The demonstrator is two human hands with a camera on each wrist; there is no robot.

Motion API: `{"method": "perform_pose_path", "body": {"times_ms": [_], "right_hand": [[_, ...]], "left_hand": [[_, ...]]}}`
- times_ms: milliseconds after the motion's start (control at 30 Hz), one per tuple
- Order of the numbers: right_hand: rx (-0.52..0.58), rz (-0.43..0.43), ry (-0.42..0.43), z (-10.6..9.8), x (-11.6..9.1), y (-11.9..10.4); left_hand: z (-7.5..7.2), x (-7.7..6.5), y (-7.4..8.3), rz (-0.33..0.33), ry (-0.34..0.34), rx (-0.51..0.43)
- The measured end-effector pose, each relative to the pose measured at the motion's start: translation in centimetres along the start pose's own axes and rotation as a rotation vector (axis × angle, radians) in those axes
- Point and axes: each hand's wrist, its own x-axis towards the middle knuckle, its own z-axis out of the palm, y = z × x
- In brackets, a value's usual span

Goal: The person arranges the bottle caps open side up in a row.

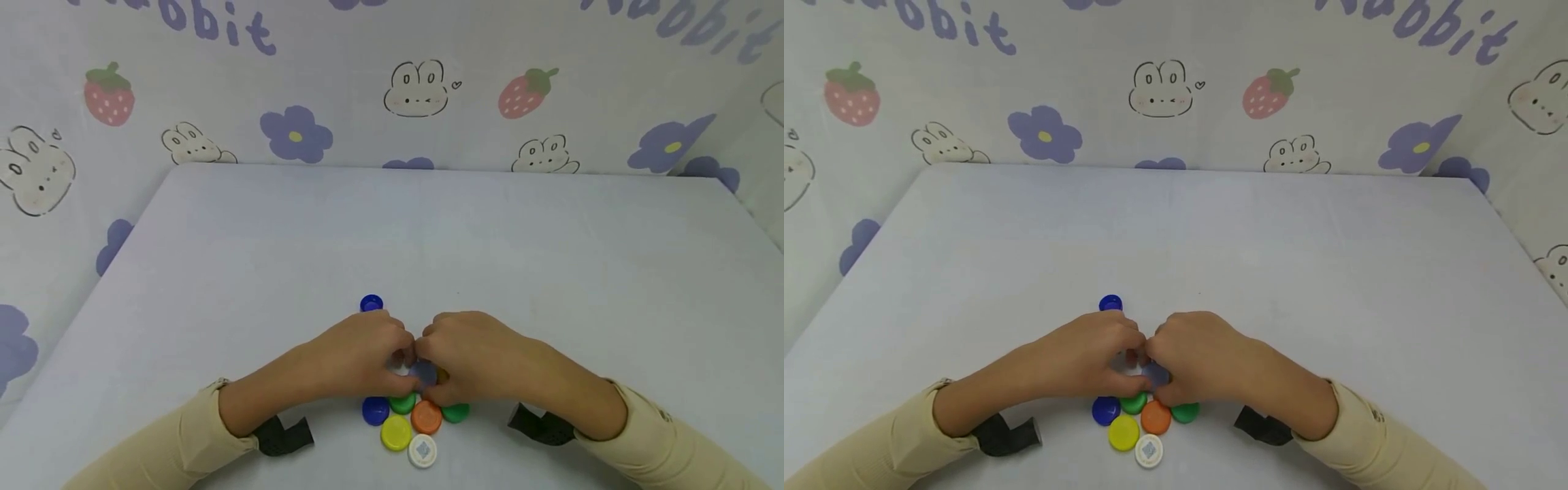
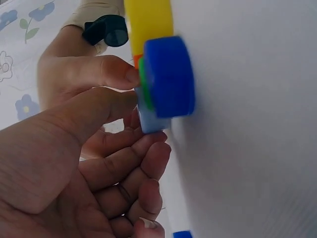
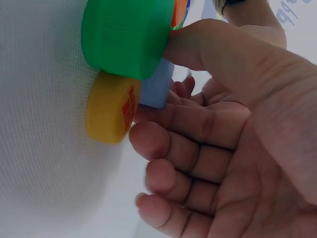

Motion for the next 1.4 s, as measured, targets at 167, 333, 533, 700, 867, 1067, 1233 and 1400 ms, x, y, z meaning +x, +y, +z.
{"method": "perform_pose_path", "body": {"times_ms": [167, 333, 533, 700, 867, 1067, 1233, 1400], "right_hand": [[0.02, 0.034, 0.073, -0.2, -0.1, 0.2], [0.106, 0.074, 0.196, -0.8, -0.3, 0.5], [0.245, 0.064, 0.352, -1.3, -0.4, 0.5], [0.345, 0.006, 0.448, -1.6, -0.3, 0.9], [0.509, -0.024, 0.489, -1.6, 0.0, 1.8], [0.787, 0.041, 0.427, -1.6, 0.3, 2.7], [1.005, 0.081, 0.364, -1.6, 0.4, 3.0], [1.178, 0.065, 0.306, -1.4, 0.6, 3.0]], "left_hand": [[-0.9, -0.5, 0.1, -0.053, 0.05, 0.002], [-2.5, -1.2, 0.4, -0.055, 0.136, 0.001], [-4.0, -1.8, 0.8, -0.065, 0.223, -0.027], [-4.5, -2.0, 0.8, -0.059, 0.311, -0.078], [-4.6, -2.0, 0.7, -0.053, 0.404, -0.093], [-4.3, -1.8, 0.6, -0.008, 0.484, -0.094], [-3.8, -1.6, 0.7, 0.02, 0.52, -0.003], [-3.5, -1.4, 0.7, 0.071, 0.546, 0.039]]}}
